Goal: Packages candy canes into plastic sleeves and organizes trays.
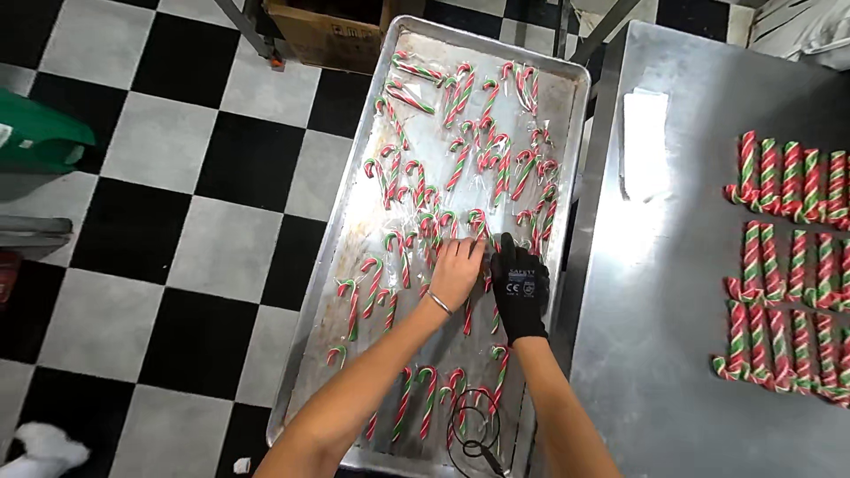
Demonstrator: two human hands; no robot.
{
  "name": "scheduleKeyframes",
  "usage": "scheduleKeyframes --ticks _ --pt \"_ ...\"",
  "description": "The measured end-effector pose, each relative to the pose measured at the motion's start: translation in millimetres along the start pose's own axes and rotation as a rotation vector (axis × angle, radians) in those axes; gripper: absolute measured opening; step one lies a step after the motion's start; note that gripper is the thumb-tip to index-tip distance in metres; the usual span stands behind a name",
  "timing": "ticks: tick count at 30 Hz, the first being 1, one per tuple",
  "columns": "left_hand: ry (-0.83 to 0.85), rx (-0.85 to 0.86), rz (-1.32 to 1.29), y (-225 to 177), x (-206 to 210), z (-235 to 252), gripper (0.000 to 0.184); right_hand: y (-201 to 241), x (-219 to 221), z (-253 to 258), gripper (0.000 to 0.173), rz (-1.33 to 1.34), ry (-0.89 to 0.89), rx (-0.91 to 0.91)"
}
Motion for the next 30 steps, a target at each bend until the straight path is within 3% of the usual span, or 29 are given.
scheduleKeyframes --ticks 5,8,10,13,16,23,26,30 --pt "-0.007 -0.143 -0.123 7.1 -8.8 6.1 0.036 -9.3 -5.0 -10.5 0.046 0.091 0.117 0.163" --pt "0.061 -0.068 -0.151 -5.8 -2.6 1.0 0.037 -15.4 -7.6 -15.0 0.054 0.14 0.066 0.21" --pt "-0.009 -0.03 -0.06 -3.7 -16.4 -1.8 0.038 -14.6 -10.0 -10.5 0.062 0.126 -0.021 0.149" --pt "-0.085 -0.228 0.103 35.7 -47.1 -8.4 0.051 -12.9 2.9 0.8 0.062 0.05 -0.085 0.035" --pt "-0.038 -0.403 0.154 73.6 -57.8 -30.4 0.058 -9.0 13.3 4.9 0.061 0.004 -0.049 0.012" --pt "-0.139 -0.371 -0.028 58.1 -69.2 -57.1 0.017 -10.4 17.1 4.6 0.062 0.03 -0.034 0.041" --pt "-0.131 -0.426 -0.173 56.2 -68.6 -59.4 0.022 -12.3 11.7 2.5 0.062 0.081 -0.073 0.036" --pt "-0.187 -0.65 -0.36 81.3 -98.5 -74.8 0.032 -18.4 -12.6 -12.4 0.065 0.195 -0.158 0.105"
Point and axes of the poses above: each hand's wrist, its own z-axis towards the middle knuckle, its own x-axis out of the palm, y = z × x, the point moved 9 cm from there along z, towards the middle knuckle, and after that the axes turned 3 degrees about -z, right-handed, at the moved point
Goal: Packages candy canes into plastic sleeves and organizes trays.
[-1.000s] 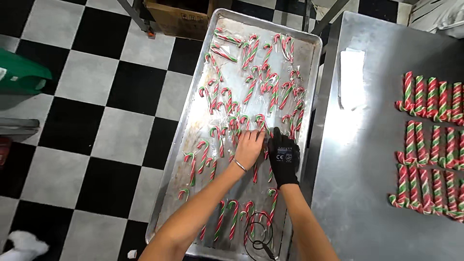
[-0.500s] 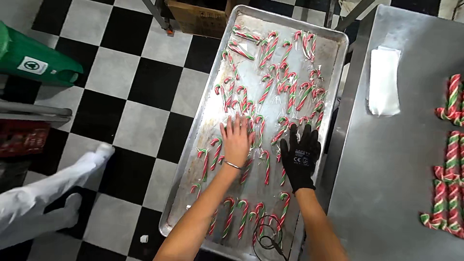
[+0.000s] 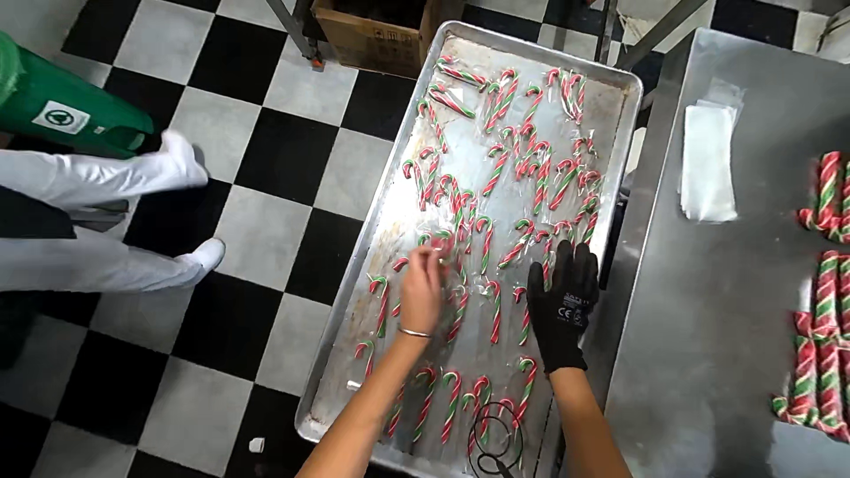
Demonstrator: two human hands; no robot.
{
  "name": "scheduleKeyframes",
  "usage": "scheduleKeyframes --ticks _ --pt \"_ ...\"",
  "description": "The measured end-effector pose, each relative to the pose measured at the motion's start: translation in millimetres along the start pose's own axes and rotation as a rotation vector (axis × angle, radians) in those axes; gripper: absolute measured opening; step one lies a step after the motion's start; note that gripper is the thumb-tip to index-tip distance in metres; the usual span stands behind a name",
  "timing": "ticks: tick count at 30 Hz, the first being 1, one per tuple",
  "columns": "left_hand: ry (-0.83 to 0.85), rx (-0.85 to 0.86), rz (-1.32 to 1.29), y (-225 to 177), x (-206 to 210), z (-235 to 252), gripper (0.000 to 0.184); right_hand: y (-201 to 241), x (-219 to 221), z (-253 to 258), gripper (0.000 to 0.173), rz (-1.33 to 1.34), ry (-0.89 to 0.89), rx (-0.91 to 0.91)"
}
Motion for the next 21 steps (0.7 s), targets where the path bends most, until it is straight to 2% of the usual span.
scheduleKeyframes --ticks 4,8,11,14,18,21 --pt "-0.114 -0.104 0.073 35.2 -46.9 33.8 0.034 -1.5 4.2 -22.8 0.064 -0.035 -0.022 -0.006" --pt "-0.125 0.013 0.269 40.2 -48.9 48.4 0.041 61.7 16.1 -14.8 0.061 -0.035 0.055 -0.199" --pt "-0.009 0.218 0.445 15.3 -17.7 49.1 0.057 95.2 34.9 1.1 0.06 -0.02 0.065 -0.289" --pt "0.142 0.46 0.542 -6.2 38.9 54.5 0.062 94.4 50.0 8.4 0.064 -0.069 0.084 -0.261" --pt "0.315 0.449 0.614 -15.1 75.7 65.5 0.072 88.7 46.3 6.9 0.064 -0.143 0.092 -0.243" --pt "0.298 0.415 0.537 -22.7 51.2 66.0 0.07 84.3 46.6 6.5 0.068 -0.156 0.172 -0.239"
Point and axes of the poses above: each hand's wrist, its own z-axis towards the middle knuckle, its own x-axis out of the palm, y = z × x, the point moved 9 cm from there along z, towards the middle knuckle, and after that the axes turned 3 degrees about -z, right-handed, at the moved point
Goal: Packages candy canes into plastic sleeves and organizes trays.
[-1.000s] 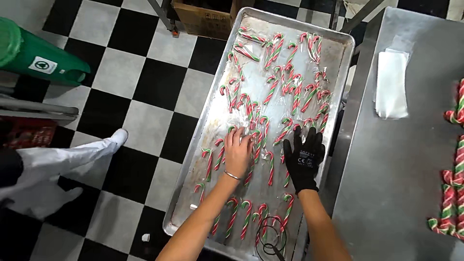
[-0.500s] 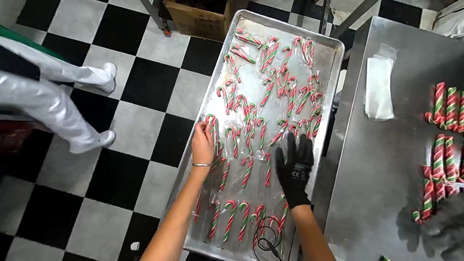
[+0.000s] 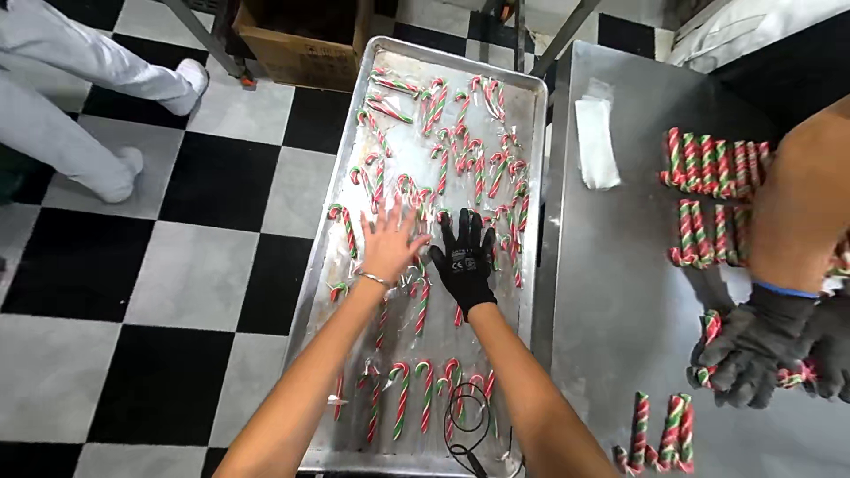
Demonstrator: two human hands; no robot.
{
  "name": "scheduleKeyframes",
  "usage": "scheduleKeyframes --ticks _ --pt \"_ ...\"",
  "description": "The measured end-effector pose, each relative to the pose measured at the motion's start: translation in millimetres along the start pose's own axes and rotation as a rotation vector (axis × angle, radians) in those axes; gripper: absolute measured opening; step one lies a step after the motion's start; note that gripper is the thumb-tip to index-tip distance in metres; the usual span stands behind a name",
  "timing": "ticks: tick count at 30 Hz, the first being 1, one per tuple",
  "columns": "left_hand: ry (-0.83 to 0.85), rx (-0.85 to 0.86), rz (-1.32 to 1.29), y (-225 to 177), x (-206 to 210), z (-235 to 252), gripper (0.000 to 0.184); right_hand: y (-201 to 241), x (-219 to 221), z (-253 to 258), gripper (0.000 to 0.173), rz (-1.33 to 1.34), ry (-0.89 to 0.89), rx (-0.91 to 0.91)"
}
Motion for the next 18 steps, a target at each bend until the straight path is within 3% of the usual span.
scheduleKeyframes --ticks 2,5,7,9,12,18 --pt "-0.091 -0.07 -0.087 18.7 -35.3 -27.3 0.065 -1.3 -2.5 3.6 0.07 -0.023 0.116 0.012" --pt "-0.266 -0.29 -0.183 86.6 -68.2 -112.5 0.057 -0.4 -2.5 10.8 0.072 -0.048 0.236 0.021" --pt "-0.225 -0.474 -0.271 127.4 -54.5 -185.1 0.065 0.8 -5.4 11.4 0.072 -0.022 0.229 0.007" --pt "-0.063 -0.627 -0.348 142.8 -27.8 -241.8 0.072 0.3 -20.1 -0.8 0.068 0.068 0.068 0.012" --pt "-0.032 -0.668 -0.367 146.5 -10.4 -278.8 0.055 -15.9 -41.5 -62.9 0.064 0.154 -0.163 0.127" --pt "0.0 -0.569 -0.298 160.4 -10.6 -273.4 0.053 -61.2 -27.7 -241.0 0.069 0.279 -0.122 0.437"
Point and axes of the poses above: each hand's wrist, its own z-axis towards the middle knuckle, its own x-axis out of the palm, y = z × x, the point moved 9 cm from there along z, towards the middle knuckle, and after that the axes turned 3 degrees about -z, right-handed, at the moved point
